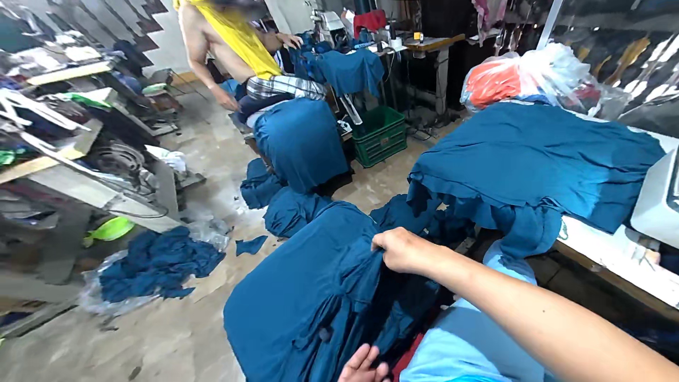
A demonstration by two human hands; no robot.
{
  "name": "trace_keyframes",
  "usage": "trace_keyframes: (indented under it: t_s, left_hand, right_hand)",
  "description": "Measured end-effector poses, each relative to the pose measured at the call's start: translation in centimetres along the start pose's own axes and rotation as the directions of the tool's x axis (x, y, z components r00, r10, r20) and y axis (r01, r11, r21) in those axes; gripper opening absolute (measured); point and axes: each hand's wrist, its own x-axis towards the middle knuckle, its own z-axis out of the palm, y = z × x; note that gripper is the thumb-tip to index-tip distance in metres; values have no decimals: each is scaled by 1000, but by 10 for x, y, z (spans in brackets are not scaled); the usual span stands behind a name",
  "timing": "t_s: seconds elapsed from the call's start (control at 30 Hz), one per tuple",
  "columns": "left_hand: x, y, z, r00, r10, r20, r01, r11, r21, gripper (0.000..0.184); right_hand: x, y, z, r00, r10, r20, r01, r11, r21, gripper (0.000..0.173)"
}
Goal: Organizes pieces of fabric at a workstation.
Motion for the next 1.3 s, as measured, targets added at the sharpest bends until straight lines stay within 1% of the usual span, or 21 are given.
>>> trace_keyframes:
  t_s: [0.07, 0.13, 0.27, 0.37, 0.43, 0.47, 0.53, 0.63, 0.7, 0.73, 0.77, 0.87, 0.9, 0.97, 1.0, 1.03, 1.07, 1.13, 1.17, 1.2, 1.3]
  left_hand:
    - [12, -4, 25, 985, -129, -112, 105, 975, -195, 31]
    - [25, -1, 50, 969, -202, -141, 154, 943, -294, 17]
    - [41, 2, 72, 952, -288, -106, 271, 951, -151, 10]
    - [37, -1, 65, 966, -218, -139, 222, 975, 13, 31]
    - [29, -2, 64, 961, -154, -228, 149, 988, -41, 23]
    - [28, -2, 66, 951, -184, -248, 168, 982, -83, 17]
    - [29, -2, 68, 945, -287, -155, 269, 955, -129, 21]
    - [40, -2, 79, 925, -379, -11, 379, 924, 50, 8]
    - [39, 2, 81, 936, -329, 128, 292, 925, 242, 19]
    - [36, 7, 79, 934, -307, 184, 254, 930, 267, 29]
    - [32, 14, 76, 927, -302, 222, 249, 939, 238, 41]
    - [25, 25, 64, 886, -305, 348, 275, 952, 135, 28]
    - [21, 24, 60, 873, -299, 384, 259, 953, 154, 32]
    - [11, 20, 54, 863, -256, 435, 158, 956, 249, 54]
    - [7, 16, 45, 851, -192, 489, 44, 953, 299, 77]
    - [5, 10, 33, 834, -102, 543, -116, 928, 353, 88]
    - [3, 2, 15, 804, 27, 593, -318, 864, 391, 81]
    - [0, -10, -19, 680, 272, 681, -674, 599, 433, 45]
    - [-1, -11, -33, 616, 301, 729, -758, 478, 443, 30]
    - [-3, -11, -42, 577, 281, 767, -796, 404, 451, 25]
    - [-5, -15, -50, 550, 237, 801, -809, 390, 440, 24]
  right_hand:
    - [5, -10, -12, 998, -4, 66, 9, 997, -70, 33]
    - [7, -13, -17, 995, 6, 99, 5, 994, -111, 33]
    - [5, -7, -21, 995, -7, 98, 20, 991, -133, 30]
    - [3, -1, -19, 996, -36, 82, 45, 992, -115, 26]
    - [2, 4, -16, 996, -53, 66, 60, 992, -110, 26]
    - [2, 6, -15, 997, -55, 57, 61, 992, -109, 27]
    - [3, 6, -13, 997, -53, 48, 57, 993, -106, 28]
    - [2, 4, -13, 998, -53, 26, 55, 992, -111, 27]
    - [-5, 12, -9, 997, -76, 8, 77, 989, -125, 26]
    - [-13, 19, -4, 996, -83, 26, 86, 986, -146, 26]
    - [-23, 27, 4, 996, -51, 79, 64, 984, -169, 28]
    - [-44, 52, 43, 928, 172, 329, -108, 973, -205, 50]
    - [-46, 58, 57, 926, 196, 322, -135, 970, -204, 52]
    - [-46, 67, 73, 975, 150, 163, -117, 974, -195, 38]
    - [-44, 70, 72, 991, 102, 81, -86, 979, -186, 33]
    - [-41, 73, 68, 999, 41, 11, -38, 984, -176, 32]
    - [-38, 75, 63, 999, -13, -38, 6, 984, -176, 31]
    - [-33, 74, 46, 998, -48, -44, 39, 983, -182, 32]
    - [-30, 70, 37, 999, -30, -10, 28, 983, -180, 33]
    - [-27, 67, 31, 1000, -22, 14, 24, 983, -181, 34]
    - [-19, 59, 23, 998, -19, 53, 29, 979, -202, 33]
